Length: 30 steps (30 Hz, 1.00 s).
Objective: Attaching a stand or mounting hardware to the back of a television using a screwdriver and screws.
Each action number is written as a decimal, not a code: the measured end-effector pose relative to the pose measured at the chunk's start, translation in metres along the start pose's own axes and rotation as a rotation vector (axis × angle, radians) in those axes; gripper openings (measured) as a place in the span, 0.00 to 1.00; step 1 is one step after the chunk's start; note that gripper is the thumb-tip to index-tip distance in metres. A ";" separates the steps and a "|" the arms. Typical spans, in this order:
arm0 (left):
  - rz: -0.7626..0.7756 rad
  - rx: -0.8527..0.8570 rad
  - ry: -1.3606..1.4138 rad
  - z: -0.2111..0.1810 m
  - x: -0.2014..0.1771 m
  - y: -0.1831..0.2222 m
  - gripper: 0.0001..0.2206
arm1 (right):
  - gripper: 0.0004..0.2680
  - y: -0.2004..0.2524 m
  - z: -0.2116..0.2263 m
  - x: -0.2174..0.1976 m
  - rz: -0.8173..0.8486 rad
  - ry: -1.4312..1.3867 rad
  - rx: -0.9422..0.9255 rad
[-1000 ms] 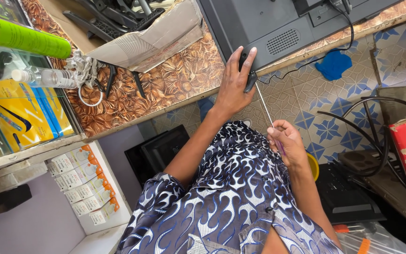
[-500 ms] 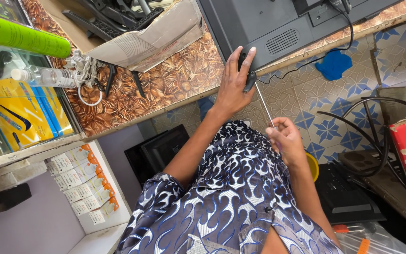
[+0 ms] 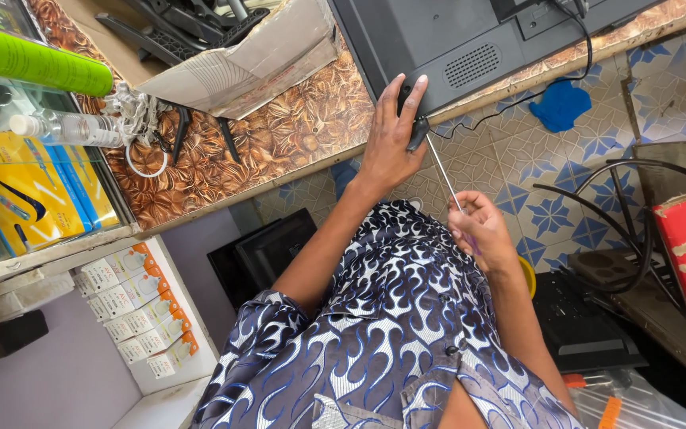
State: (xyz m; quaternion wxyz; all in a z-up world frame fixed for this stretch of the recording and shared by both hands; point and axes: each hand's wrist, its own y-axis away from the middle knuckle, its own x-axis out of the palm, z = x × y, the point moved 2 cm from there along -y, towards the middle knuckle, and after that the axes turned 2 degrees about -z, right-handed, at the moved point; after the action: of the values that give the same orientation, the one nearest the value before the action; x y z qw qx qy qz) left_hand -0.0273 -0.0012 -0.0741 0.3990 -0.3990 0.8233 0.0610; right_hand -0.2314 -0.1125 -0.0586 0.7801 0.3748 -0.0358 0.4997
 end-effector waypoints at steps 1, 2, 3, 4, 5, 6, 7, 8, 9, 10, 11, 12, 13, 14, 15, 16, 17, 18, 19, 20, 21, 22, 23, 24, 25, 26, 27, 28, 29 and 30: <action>0.002 0.004 0.000 0.000 0.000 0.000 0.45 | 0.13 0.003 -0.002 0.005 -0.002 -0.002 -0.003; -0.006 0.009 0.001 0.000 0.001 0.000 0.43 | 0.10 0.006 0.000 0.009 -0.166 0.478 -0.200; -0.019 0.011 0.000 0.000 0.001 0.000 0.42 | 0.08 0.009 0.004 0.014 -0.331 0.962 -0.392; -0.023 0.011 0.000 0.000 0.001 -0.001 0.42 | 0.08 0.007 -0.004 0.009 -0.329 0.964 -0.395; -0.024 0.014 -0.001 0.000 0.001 0.000 0.41 | 0.10 0.006 -0.011 0.005 -0.310 1.020 -0.483; -0.025 0.017 -0.001 0.000 0.001 0.000 0.41 | 0.13 0.005 -0.018 0.002 -0.289 1.075 -0.571; -0.025 0.015 -0.002 0.000 0.001 0.000 0.41 | 0.13 0.005 -0.013 0.003 -0.287 1.075 -0.571; -0.010 0.006 -0.012 0.000 0.001 0.001 0.43 | 0.09 0.004 -0.012 0.001 -0.198 0.594 -0.341; 0.002 0.000 -0.023 0.001 0.001 -0.001 0.45 | 0.08 0.001 -0.011 0.001 -0.109 0.114 -0.111; -0.001 0.002 -0.025 0.001 0.000 -0.002 0.45 | 0.08 -0.007 -0.015 -0.011 -0.106 0.114 -0.114; -0.004 0.000 -0.016 0.000 0.000 -0.001 0.44 | 0.09 -0.013 -0.022 -0.022 0.013 -0.153 -0.014; -0.007 -0.003 -0.008 0.000 0.001 -0.001 0.43 | 0.13 -0.018 -0.027 -0.032 0.131 -0.420 0.087; -0.007 -0.002 -0.007 0.000 0.002 -0.001 0.43 | 0.13 -0.011 -0.014 -0.018 0.130 -0.419 0.087; -0.006 -0.009 -0.011 0.000 0.004 -0.002 0.42 | 0.13 -0.005 -0.001 -0.007 0.011 -0.157 0.027; -0.004 -0.017 -0.016 0.001 0.005 -0.001 0.42 | 0.14 0.002 0.012 0.005 -0.108 0.105 -0.030; -0.003 -0.017 -0.016 0.001 0.005 0.000 0.42 | 0.14 0.004 0.008 0.008 -0.109 0.104 -0.029; -0.019 -0.012 -0.017 0.000 0.004 0.000 0.41 | 0.13 0.006 0.009 0.010 -0.185 0.467 -0.177; -0.034 -0.007 -0.017 0.000 0.004 -0.001 0.40 | 0.13 0.008 0.009 0.013 -0.265 0.829 -0.322; -0.035 -0.008 -0.017 0.000 0.004 0.000 0.40 | 0.13 0.008 0.003 0.012 -0.263 0.830 -0.322; -0.031 -0.011 -0.022 0.000 0.005 0.000 0.42 | 0.12 0.009 -0.001 0.013 -0.242 0.994 -0.514; -0.025 -0.009 -0.028 0.000 0.005 -0.001 0.43 | 0.13 0.010 -0.005 0.016 -0.220 1.152 -0.710; -0.024 -0.006 -0.030 0.000 0.004 -0.001 0.43 | 0.13 0.010 -0.007 0.017 -0.222 1.149 -0.712; -0.017 -0.010 -0.027 0.000 0.003 -0.001 0.44 | 0.13 0.008 -0.010 0.015 -0.223 0.817 -0.517; -0.010 -0.015 -0.025 0.000 0.003 -0.002 0.44 | 0.14 0.006 -0.014 0.014 -0.216 0.485 -0.321; -0.013 -0.015 -0.026 0.000 0.002 -0.003 0.44 | 0.14 -0.001 -0.020 0.004 -0.213 0.486 -0.323; -0.008 -0.017 -0.030 -0.001 0.001 -0.004 0.44 | 0.14 -0.010 -0.029 -0.005 -0.056 0.029 -0.198; 0.002 -0.022 -0.031 -0.002 0.001 -0.002 0.43 | 0.14 -0.015 -0.039 -0.014 0.093 -0.427 -0.058; 0.004 -0.023 -0.029 -0.002 0.001 -0.002 0.43 | 0.14 -0.015 -0.039 -0.015 0.091 -0.427 -0.056; -0.008 -0.020 -0.021 -0.003 0.000 -0.002 0.42 | 0.13 -0.016 -0.039 -0.016 0.129 -0.490 -0.032; -0.019 -0.016 -0.012 -0.004 -0.001 -0.002 0.42 | 0.12 -0.017 -0.039 -0.016 0.168 -0.553 -0.008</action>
State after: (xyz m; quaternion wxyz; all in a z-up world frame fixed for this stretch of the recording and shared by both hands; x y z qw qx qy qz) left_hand -0.0275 -0.0038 -0.0699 0.4014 -0.4097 0.8165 0.0664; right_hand -0.2379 -0.1041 -0.1032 0.6981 0.4896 -0.2800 0.4410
